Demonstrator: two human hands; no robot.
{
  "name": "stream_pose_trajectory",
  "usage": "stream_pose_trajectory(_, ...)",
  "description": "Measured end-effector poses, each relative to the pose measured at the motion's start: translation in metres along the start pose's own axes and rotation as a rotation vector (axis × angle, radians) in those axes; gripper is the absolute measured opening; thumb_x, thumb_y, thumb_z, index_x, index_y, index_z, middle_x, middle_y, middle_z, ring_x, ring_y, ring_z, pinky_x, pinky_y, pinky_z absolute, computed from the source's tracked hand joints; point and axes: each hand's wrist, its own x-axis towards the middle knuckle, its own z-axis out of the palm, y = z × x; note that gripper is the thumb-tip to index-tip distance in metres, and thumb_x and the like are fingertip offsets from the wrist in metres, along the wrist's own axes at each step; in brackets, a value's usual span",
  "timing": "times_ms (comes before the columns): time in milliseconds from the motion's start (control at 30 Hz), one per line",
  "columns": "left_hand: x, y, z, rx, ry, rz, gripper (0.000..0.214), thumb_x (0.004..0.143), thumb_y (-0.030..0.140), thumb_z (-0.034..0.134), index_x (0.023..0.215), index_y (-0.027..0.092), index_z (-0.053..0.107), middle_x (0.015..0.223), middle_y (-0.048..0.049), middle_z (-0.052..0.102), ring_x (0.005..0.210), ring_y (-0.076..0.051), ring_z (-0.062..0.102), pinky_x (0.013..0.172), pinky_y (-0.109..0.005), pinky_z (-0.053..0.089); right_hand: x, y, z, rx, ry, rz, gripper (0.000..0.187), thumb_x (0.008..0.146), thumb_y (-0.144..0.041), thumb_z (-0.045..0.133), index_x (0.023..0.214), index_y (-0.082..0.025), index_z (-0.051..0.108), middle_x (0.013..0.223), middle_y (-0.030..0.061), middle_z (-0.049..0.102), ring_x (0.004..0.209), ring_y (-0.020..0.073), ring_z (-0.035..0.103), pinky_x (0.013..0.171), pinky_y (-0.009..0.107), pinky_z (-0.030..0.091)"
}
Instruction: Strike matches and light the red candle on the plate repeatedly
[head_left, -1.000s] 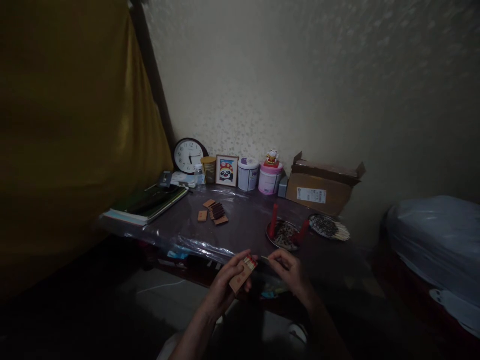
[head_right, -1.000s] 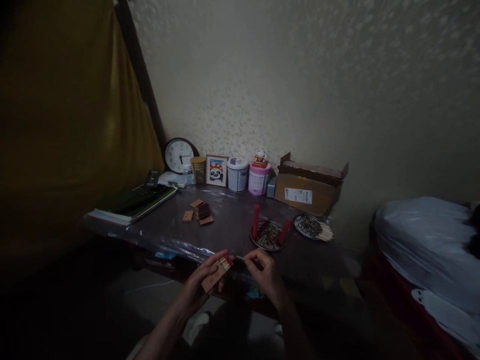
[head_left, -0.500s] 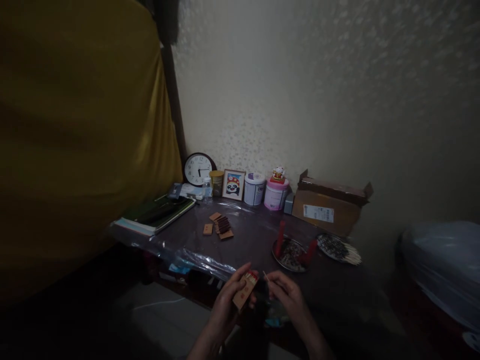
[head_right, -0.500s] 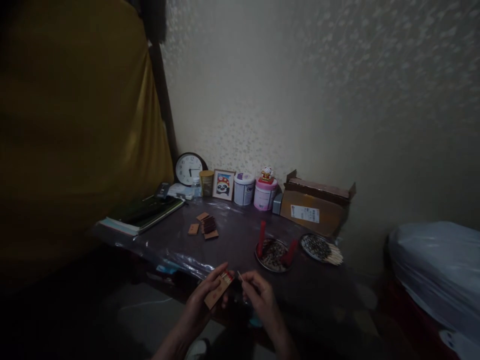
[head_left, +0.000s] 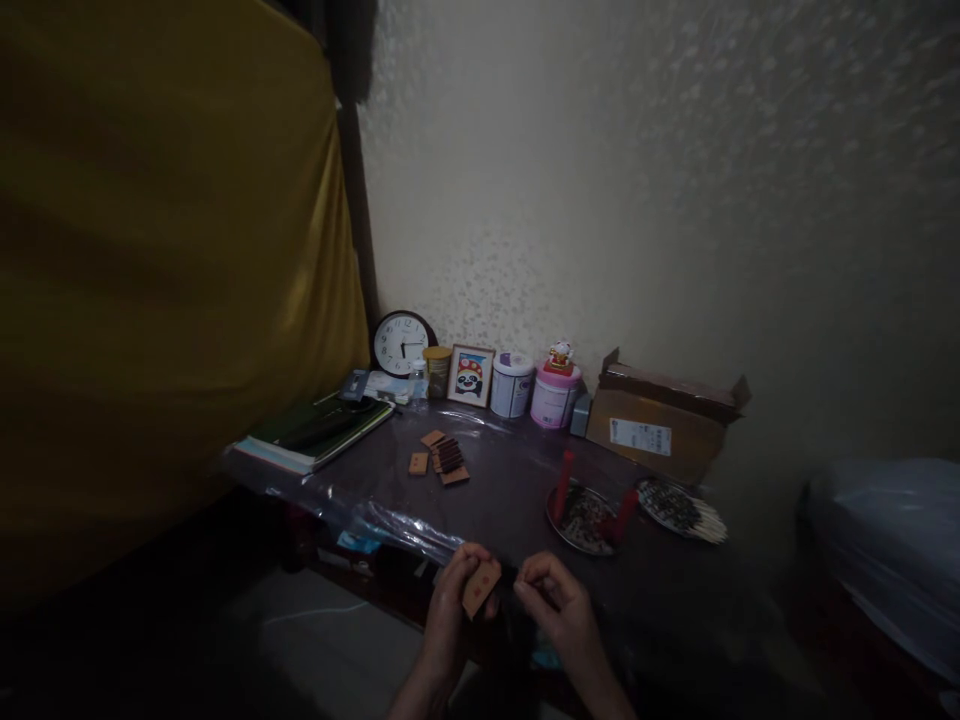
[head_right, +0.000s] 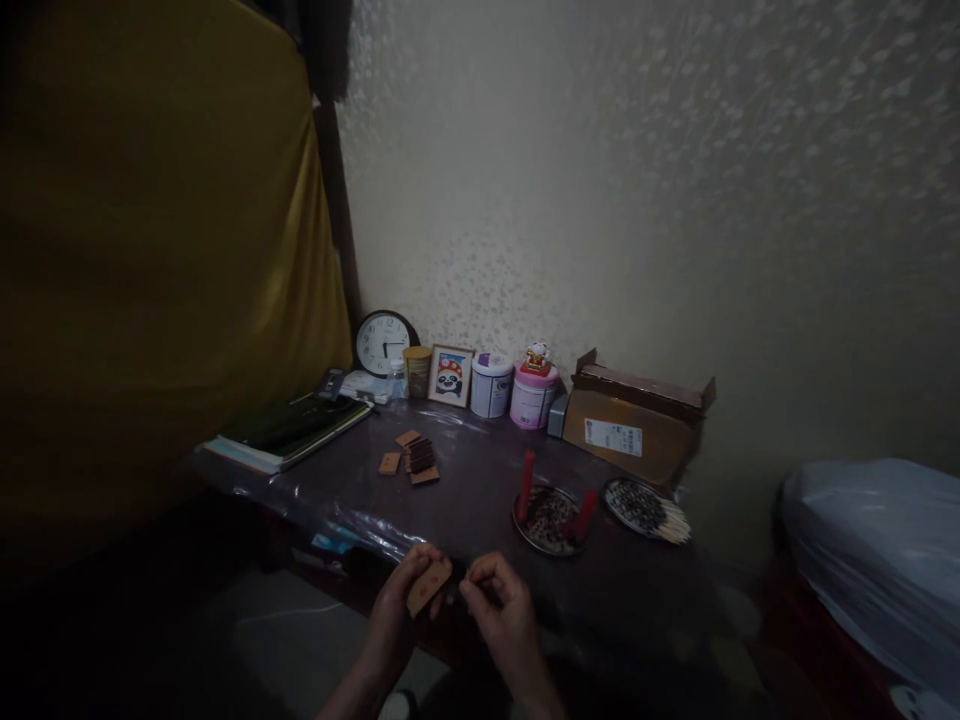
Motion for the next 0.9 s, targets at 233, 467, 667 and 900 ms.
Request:
stream_pose_trajectory(233,-0.001,0.005,0.005,0.098,0.089,0.033,0.017,0.074,0.031,0.057,0.064,0.018,0.059,0.063,0.0012,0.059,0.064,-0.015,0.053,0.062,-0.024,0.041,-0.001,0.004,0.002,-0.051,0.041,-0.008,0.017,0.076,-0.035,0.061,0.073,-0.02,0.055,0.07,0.0006,0.058,0.067,0.0154,0.057,0.062,0.024,0.046)
stream_pose_trajectory(467,0.0,0.005,0.008,0.063,0.172,0.053,0.024,0.066,0.041,0.065,0.067,0.018,0.06,0.068,0.0007,0.06,0.071,-0.018,0.056,0.065,-0.024,0.044,-0.007,0.009,0.009,-0.242,-0.013,-0.112,0.012,0.082,-0.029,0.054,0.075,-0.02,0.056,0.071,0.0005,0.06,0.069,0.015,0.06,0.065,0.023,0.046)
stream_pose_trajectory(667,0.001,0.007,0.014,0.011,0.224,0.096,0.028,0.061,0.043,0.07,0.063,0.017,0.06,0.065,0.0008,0.057,0.067,-0.015,0.054,0.066,-0.023,0.044,-0.017,0.002,0.023,-0.384,-0.06,-0.294,0.01,0.082,-0.015,0.054,0.073,-0.021,0.054,0.076,0.0001,0.059,0.074,0.0134,0.058,0.069,0.022,0.044)
stream_pose_trajectory(900,0.003,0.007,0.016,-0.033,0.218,0.075,0.031,0.052,0.042,0.076,0.06,0.017,0.061,0.063,0.0016,0.059,0.067,-0.015,0.056,0.069,-0.025,0.045,-0.02,0.001,0.026,-0.448,-0.012,-0.388,0.01,0.085,-0.017,0.05,0.078,-0.021,0.055,0.078,0.001,0.059,0.074,0.0133,0.058,0.069,0.022,0.045)
